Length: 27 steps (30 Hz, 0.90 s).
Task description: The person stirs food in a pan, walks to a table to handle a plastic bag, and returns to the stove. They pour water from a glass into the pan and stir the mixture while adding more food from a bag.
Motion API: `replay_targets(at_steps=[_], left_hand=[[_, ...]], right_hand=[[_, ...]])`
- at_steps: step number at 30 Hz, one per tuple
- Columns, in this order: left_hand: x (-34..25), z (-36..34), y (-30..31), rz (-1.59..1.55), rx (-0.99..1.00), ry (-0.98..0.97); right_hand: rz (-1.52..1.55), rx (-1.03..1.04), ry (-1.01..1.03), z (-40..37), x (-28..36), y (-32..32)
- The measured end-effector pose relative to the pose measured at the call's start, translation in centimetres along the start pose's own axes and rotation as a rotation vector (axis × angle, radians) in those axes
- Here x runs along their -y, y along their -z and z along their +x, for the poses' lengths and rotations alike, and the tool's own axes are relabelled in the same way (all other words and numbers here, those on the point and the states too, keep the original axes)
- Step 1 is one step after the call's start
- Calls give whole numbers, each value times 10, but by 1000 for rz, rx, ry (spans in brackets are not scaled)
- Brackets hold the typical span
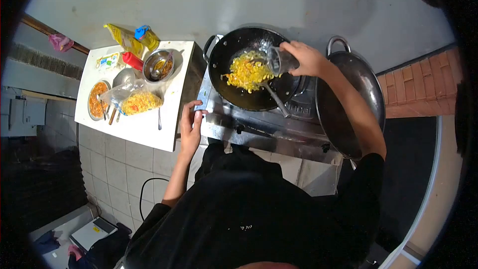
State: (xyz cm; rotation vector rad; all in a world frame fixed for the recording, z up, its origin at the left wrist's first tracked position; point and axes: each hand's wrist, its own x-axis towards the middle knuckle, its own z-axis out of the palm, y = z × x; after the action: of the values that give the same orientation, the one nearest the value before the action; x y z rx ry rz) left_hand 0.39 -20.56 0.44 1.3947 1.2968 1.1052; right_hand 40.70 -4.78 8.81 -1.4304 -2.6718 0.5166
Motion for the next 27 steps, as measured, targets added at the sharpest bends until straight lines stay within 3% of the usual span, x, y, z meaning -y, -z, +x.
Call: replay_targets(at_steps=[7,9,11,14,17,21,27], left_hand=[[-3,-16,-5,-7,-52,-10],[-5,-20,-1,11,-70,-4],[-6,-24,3,-22,-89,6],[2,-27,11,-37,-86,41],[7,-26,22,-109,-81,36],[21,-24,53,-176,-120,68],[43,-37,135,-154,-162,156]], right_hand=[[271,-20,97,3,-12,-3],[291,-179,58,1,-9,-6],[370,-149,1,4,1,1],[609,-297,-55,10,14,-8],[882,-293,-119,15,55,0],[975,-394,-6,31,106,0],[851,-292,20,76,239,-23]])
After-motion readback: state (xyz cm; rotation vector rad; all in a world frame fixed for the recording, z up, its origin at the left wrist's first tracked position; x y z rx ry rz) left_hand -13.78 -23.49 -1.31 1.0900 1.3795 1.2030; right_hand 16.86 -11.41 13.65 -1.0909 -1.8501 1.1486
